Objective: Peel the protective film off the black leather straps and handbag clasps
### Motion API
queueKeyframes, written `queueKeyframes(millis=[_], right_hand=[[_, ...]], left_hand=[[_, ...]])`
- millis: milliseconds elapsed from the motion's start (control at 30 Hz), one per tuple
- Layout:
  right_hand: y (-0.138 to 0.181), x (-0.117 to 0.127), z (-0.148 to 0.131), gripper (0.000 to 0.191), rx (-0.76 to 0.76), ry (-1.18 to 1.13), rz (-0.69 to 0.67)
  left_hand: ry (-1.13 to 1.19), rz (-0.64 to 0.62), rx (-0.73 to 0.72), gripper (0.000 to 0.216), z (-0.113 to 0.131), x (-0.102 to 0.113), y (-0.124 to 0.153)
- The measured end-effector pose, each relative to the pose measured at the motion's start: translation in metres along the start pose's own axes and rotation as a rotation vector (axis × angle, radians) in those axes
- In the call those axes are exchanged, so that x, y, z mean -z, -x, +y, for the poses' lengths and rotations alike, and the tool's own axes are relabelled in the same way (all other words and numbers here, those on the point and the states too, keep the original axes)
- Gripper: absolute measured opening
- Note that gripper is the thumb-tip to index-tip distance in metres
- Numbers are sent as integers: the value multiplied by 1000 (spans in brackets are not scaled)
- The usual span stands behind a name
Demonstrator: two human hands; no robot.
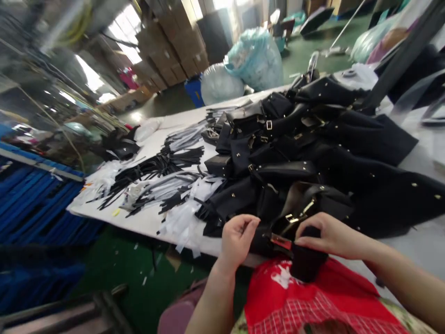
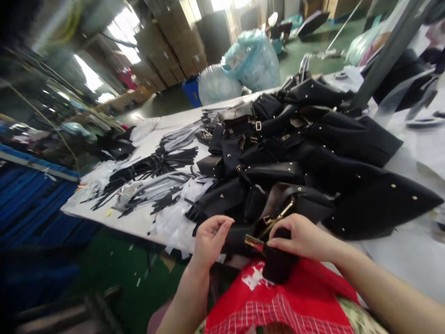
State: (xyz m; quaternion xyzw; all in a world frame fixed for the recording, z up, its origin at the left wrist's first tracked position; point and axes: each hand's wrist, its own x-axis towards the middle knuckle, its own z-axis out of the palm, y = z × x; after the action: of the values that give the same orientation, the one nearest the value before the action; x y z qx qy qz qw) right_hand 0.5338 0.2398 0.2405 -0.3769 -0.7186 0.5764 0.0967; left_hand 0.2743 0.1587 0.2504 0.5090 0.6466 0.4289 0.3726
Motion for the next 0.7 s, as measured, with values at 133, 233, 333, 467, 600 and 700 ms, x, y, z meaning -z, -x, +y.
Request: queueKeyframes(millis=[133,233,333,467,600,700], right_hand=[[11,-13,11,38,-34,-42,82],[19,-12,22,42,-90,-109,127],[26,-13,30,43,-107,-131,151],[31,-17,34,41,-90,-136,155],[34,-20,33,39,-75,-125,180],[36,-23,28,39,-68,-108,189]], left_hand=[[-62,-121,1,23,7,-12,2],[-37,-220,56,27,4,-22,4],[19,-300,121,32,0,-31,4],[145,-336,231,31,0,-42,4],[114,-345,218,30,5,-47,4],[24,-348,175,30,7,-47,4]])
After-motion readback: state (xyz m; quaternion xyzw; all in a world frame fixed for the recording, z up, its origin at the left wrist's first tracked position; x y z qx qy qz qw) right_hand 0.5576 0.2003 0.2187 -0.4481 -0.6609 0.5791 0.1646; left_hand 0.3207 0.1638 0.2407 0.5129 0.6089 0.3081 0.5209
